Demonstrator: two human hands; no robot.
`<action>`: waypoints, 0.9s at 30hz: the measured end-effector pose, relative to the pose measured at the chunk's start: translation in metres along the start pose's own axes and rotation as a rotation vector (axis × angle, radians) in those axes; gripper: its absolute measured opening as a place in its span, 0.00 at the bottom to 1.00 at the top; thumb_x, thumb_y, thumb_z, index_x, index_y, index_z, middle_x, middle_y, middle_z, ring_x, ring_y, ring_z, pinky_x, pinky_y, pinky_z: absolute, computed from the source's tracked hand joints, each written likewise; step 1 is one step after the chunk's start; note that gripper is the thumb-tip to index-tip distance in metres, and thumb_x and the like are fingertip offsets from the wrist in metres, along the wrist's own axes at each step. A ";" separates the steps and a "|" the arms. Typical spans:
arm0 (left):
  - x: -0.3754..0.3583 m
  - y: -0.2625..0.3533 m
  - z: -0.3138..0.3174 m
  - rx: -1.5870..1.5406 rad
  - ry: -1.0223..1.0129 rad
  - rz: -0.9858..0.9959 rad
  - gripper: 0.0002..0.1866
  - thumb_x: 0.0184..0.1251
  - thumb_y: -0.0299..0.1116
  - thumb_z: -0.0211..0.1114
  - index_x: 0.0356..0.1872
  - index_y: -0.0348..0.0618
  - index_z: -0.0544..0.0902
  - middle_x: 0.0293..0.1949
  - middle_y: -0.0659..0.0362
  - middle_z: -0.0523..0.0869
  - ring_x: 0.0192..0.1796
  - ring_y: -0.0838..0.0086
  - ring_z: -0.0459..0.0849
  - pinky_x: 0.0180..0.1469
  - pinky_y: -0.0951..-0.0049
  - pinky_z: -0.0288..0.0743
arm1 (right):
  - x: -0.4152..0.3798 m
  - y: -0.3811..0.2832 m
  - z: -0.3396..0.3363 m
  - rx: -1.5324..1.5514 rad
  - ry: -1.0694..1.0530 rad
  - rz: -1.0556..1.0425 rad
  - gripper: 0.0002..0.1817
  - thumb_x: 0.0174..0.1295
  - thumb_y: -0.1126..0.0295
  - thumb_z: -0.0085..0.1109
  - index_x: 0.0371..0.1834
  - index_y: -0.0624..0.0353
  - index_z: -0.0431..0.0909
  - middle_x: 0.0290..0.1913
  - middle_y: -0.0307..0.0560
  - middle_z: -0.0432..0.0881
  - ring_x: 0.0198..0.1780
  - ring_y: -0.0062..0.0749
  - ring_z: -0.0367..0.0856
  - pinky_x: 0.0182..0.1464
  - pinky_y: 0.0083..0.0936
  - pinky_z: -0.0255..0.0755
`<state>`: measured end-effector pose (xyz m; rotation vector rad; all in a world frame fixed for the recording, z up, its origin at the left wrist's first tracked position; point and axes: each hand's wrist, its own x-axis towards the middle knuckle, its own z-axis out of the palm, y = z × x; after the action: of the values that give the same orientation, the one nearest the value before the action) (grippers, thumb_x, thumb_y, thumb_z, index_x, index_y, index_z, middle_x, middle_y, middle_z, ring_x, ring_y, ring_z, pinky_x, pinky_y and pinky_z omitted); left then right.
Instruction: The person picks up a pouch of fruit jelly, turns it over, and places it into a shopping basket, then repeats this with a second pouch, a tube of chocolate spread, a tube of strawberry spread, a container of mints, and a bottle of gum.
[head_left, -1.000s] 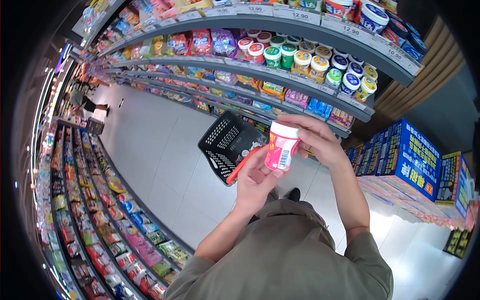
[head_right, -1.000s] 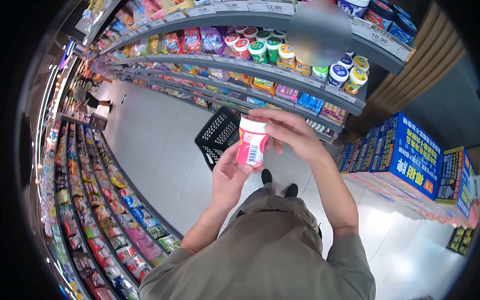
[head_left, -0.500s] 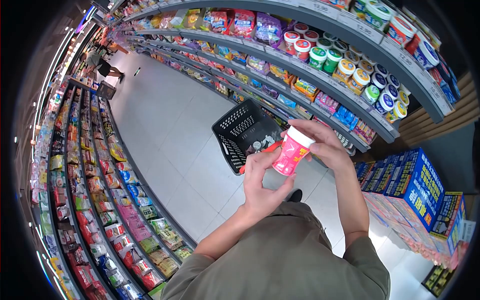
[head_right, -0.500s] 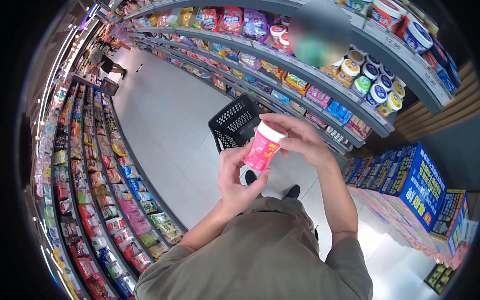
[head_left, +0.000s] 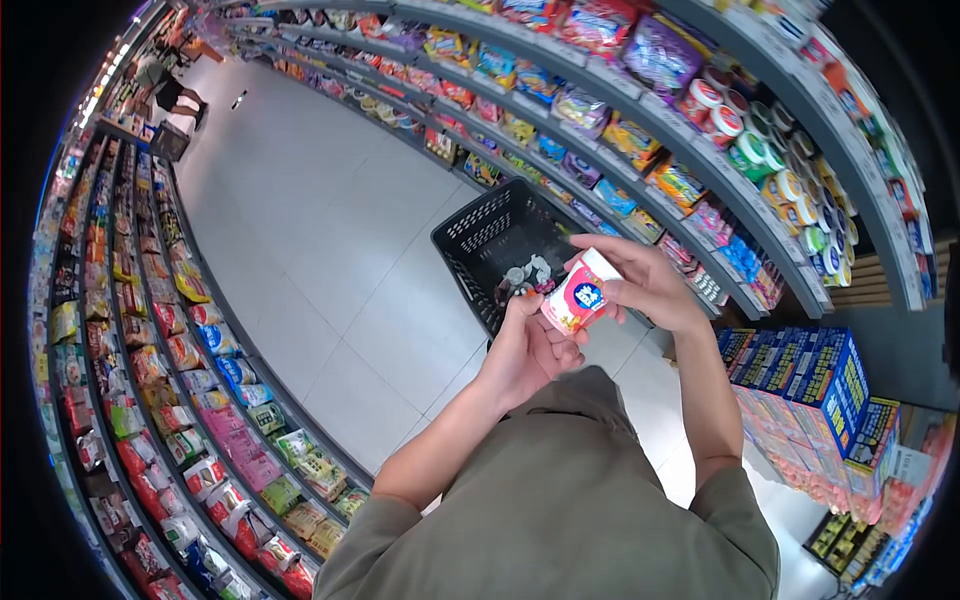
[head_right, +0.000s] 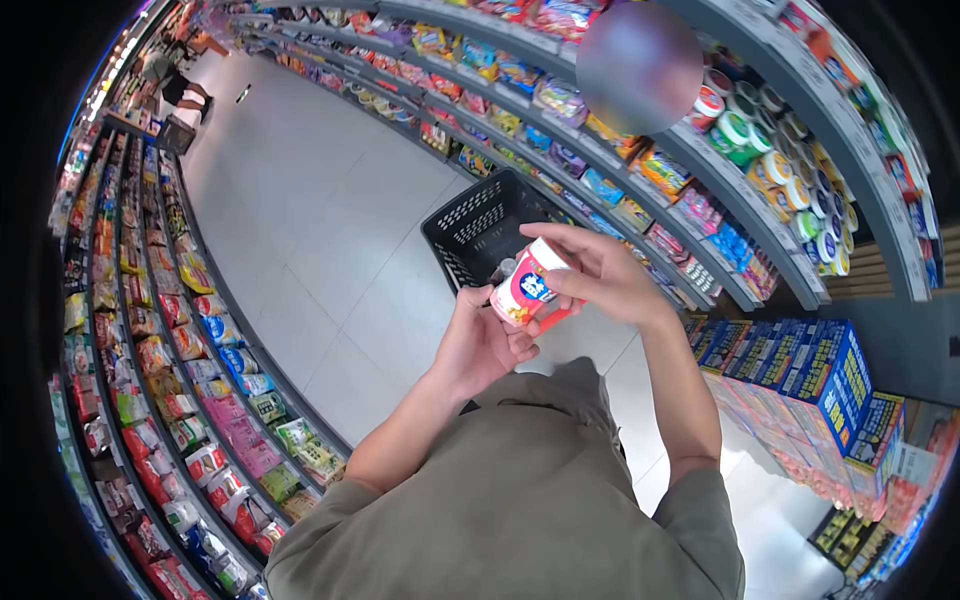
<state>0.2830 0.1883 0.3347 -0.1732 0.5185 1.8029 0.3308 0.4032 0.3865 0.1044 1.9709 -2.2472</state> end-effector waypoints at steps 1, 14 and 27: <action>-0.003 0.010 -0.009 -0.030 0.003 -0.025 0.29 0.75 0.55 0.45 0.49 0.38 0.80 0.35 0.54 0.86 0.29 0.75 0.79 0.48 0.67 0.75 | 0.012 0.003 0.008 0.003 -0.005 0.014 0.33 0.63 0.66 0.63 0.72 0.63 0.67 0.56 0.48 0.81 0.39 0.19 0.81 0.31 0.14 0.74; 0.005 0.074 -0.102 -0.167 0.080 -0.005 0.33 0.76 0.56 0.43 0.56 0.33 0.78 0.41 0.50 0.88 0.34 0.72 0.83 0.50 0.70 0.77 | 0.139 0.063 0.019 0.070 -0.158 0.258 0.31 0.64 0.71 0.63 0.70 0.64 0.68 0.52 0.42 0.80 0.44 0.20 0.79 0.39 0.19 0.75; -0.157 -0.115 -0.395 0.162 1.394 -0.138 0.27 0.79 0.52 0.47 0.49 0.35 0.80 0.34 0.51 0.88 0.32 0.69 0.87 0.38 0.71 0.83 | 0.330 0.500 -0.057 -0.929 0.214 0.495 0.32 0.48 0.54 0.76 0.55 0.55 0.77 0.49 0.54 0.86 0.52 0.49 0.86 0.55 0.38 0.77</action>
<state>0.3799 -0.0955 0.0131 -1.3472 1.5450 1.2579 0.0817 0.3745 -0.1611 0.6407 2.5173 -0.9319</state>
